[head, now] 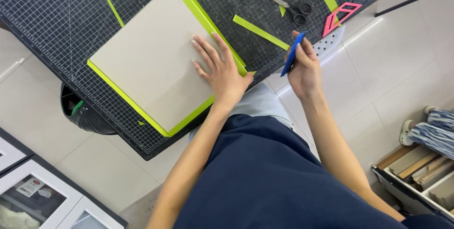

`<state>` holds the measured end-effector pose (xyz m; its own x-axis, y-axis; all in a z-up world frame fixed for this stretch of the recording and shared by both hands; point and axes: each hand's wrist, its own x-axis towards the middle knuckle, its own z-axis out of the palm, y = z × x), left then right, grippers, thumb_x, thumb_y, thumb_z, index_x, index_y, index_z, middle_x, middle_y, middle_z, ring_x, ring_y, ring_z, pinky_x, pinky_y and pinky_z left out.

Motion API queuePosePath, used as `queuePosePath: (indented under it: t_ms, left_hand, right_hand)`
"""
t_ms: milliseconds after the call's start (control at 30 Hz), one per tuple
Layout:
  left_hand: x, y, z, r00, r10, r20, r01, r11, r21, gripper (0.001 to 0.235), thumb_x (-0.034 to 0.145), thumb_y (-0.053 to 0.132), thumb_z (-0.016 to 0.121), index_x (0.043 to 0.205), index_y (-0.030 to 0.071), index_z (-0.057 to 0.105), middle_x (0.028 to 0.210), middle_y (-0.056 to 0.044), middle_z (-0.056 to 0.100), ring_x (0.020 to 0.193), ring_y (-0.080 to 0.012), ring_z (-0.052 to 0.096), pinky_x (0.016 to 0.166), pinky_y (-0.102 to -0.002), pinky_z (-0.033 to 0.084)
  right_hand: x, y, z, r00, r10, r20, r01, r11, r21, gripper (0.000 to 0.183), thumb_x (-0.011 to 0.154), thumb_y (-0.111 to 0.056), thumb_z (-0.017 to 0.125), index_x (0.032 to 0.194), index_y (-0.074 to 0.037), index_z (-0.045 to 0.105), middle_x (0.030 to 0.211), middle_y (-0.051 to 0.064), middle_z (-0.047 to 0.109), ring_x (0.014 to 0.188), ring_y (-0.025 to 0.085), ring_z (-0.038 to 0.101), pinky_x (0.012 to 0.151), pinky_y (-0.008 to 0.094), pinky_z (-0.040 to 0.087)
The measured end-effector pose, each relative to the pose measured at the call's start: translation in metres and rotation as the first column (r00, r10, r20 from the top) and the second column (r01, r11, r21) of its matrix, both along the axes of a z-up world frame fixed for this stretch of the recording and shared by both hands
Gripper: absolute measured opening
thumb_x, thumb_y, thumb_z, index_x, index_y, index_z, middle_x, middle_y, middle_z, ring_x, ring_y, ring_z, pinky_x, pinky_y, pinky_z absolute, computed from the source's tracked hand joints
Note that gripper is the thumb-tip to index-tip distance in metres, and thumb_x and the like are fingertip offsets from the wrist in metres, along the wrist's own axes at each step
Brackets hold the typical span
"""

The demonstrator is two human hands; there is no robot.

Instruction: Refining the edges of a white box by applying green adhesive paper, smoothing it with a squeegee, and trimming excess with a craft knife and scissors.

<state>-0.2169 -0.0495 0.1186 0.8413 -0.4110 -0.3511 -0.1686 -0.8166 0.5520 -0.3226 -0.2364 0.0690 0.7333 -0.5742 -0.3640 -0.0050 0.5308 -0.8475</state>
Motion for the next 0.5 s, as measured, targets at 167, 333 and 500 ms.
queuePosePath:
  t_ms: [167, 333, 500]
  left_hand:
    - [-0.001, 0.005, -0.01, 0.995, 0.095, -0.009, -0.094, 0.974, -0.207, 0.12, 0.087, 0.048, 0.079, 0.163, 0.009, -0.006, 0.159, -0.03, -0.031, 0.147, -0.0446, -0.032, 0.108, -0.075, -0.008]
    - [-0.002, -0.002, -0.005, 0.994, 0.113, -0.003, -0.113, 0.986, -0.12, 0.12, 0.079, 0.017, 0.082, 0.163, 0.006, -0.003, 0.159, -0.034, -0.026, 0.147, -0.0474, -0.029, 0.109, -0.074, -0.007]
    - [0.008, 0.016, 0.008, 0.979, 0.09, -0.181, -0.137, 0.954, -0.266, 0.146, 0.056, 0.008, 0.095, 0.162, 0.008, -0.007, 0.157, -0.035, -0.031, 0.143, -0.0501, -0.036, 0.103, -0.079, -0.012]
  right_hand:
    - [0.019, 0.011, 0.011, 0.999, 0.039, -0.017, -0.038, 0.998, 0.04, 0.036, 0.104, -0.017, 0.059, 0.14, -0.009, 0.058, 0.086, 0.007, 0.06, 0.08, 0.013, 0.056, 0.08, 0.026, 0.05]
    - [0.038, 0.013, 0.015, 0.996, 0.079, -0.033, -0.076, 0.995, 0.067, 0.036, 0.105, -0.017, 0.057, 0.14, -0.009, 0.057, 0.088, 0.006, 0.058, 0.083, 0.011, 0.056, 0.082, 0.025, 0.05]
    - [0.062, 0.009, -0.01, 0.992, 0.115, -0.047, -0.105, 0.98, 0.17, 0.033, 0.104, -0.012, 0.056, 0.137, -0.009, 0.058, 0.09, 0.006, 0.059, 0.085, 0.013, 0.058, 0.083, 0.027, 0.051]
